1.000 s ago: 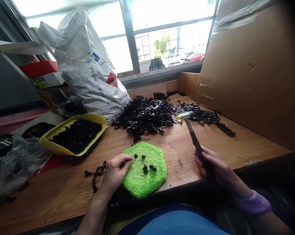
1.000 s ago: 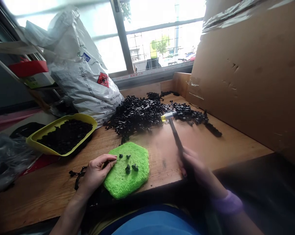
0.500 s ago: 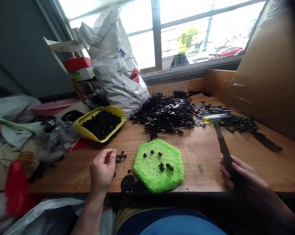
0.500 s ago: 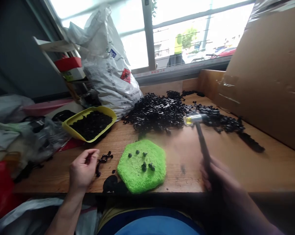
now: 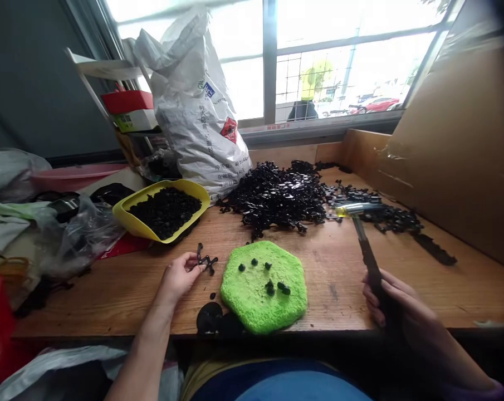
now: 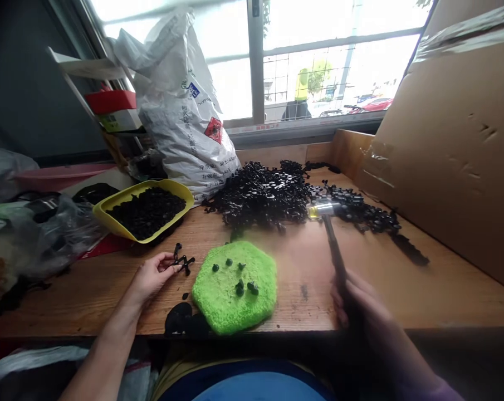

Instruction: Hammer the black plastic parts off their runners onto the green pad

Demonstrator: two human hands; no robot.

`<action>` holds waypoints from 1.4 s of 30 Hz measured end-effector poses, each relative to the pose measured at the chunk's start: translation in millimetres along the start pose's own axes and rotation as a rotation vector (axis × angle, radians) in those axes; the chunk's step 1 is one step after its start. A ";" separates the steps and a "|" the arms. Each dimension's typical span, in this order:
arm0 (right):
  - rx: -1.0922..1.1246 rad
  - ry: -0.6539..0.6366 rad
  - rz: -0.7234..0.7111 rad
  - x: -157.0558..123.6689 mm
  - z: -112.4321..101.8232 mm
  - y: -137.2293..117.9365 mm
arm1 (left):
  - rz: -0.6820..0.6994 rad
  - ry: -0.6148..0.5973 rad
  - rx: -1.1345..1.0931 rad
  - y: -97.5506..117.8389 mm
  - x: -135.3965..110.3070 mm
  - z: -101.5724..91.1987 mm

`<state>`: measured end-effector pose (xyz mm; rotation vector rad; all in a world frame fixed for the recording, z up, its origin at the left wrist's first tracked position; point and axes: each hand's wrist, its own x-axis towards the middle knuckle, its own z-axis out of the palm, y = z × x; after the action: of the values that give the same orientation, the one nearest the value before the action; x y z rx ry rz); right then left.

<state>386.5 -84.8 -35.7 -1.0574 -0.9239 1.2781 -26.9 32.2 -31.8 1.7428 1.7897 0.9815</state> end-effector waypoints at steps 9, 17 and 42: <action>-0.029 -0.014 -0.021 0.5 1.5 -2.5 | 0.043 -0.212 -0.132 26.4 -6.8 9.8; -0.012 -0.027 -0.037 0.9 1.2 -3.0 | -0.139 -0.249 -0.519 34.9 -17.2 24.6; -0.082 -0.021 -0.039 -1.4 2.8 -5.6 | -0.409 -0.254 -0.901 66.6 -9.9 43.5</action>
<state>385.3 -85.8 -29.5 -1.0858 -1.0155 1.2303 50.4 26.6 -11.5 0.8513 1.1709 1.0795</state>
